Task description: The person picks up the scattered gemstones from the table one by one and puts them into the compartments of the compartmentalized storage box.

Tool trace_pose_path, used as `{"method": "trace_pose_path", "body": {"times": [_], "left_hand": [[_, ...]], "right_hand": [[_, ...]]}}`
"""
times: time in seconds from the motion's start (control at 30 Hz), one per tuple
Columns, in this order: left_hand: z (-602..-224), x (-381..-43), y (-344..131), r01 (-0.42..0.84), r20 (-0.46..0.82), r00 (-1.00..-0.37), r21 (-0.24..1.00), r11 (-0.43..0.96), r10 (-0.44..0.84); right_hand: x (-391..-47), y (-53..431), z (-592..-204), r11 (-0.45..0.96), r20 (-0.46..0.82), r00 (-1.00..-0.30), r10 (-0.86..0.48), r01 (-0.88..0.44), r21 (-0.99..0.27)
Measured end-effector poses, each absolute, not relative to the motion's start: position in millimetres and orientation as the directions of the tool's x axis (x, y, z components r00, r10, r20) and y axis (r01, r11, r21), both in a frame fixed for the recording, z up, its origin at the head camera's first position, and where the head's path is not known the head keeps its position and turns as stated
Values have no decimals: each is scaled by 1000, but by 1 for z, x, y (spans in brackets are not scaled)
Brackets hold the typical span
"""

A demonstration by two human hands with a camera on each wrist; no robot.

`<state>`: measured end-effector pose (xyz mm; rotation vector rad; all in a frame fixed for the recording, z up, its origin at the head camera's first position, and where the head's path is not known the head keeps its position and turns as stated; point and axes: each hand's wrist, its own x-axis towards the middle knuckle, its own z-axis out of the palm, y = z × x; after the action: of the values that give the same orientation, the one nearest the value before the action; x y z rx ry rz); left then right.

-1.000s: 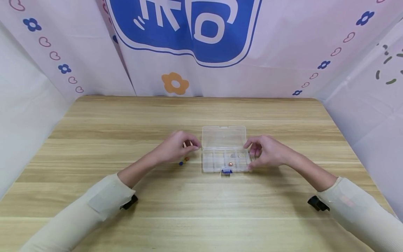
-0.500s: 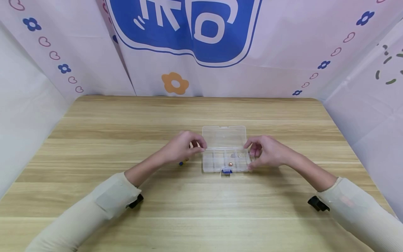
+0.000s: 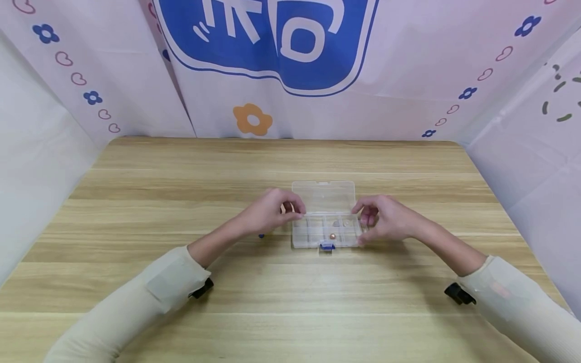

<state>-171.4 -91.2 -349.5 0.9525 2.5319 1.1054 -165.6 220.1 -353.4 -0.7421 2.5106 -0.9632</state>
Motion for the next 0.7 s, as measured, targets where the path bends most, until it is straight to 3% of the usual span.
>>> {"method": "trace_pose_path", "body": {"times": [0.7], "left_hand": [[-347,-173,-81,465,41,-762,729,503,646]], "right_hand": [[-165,224,-359,584,-87,-794,-601,-363,-726]]}}
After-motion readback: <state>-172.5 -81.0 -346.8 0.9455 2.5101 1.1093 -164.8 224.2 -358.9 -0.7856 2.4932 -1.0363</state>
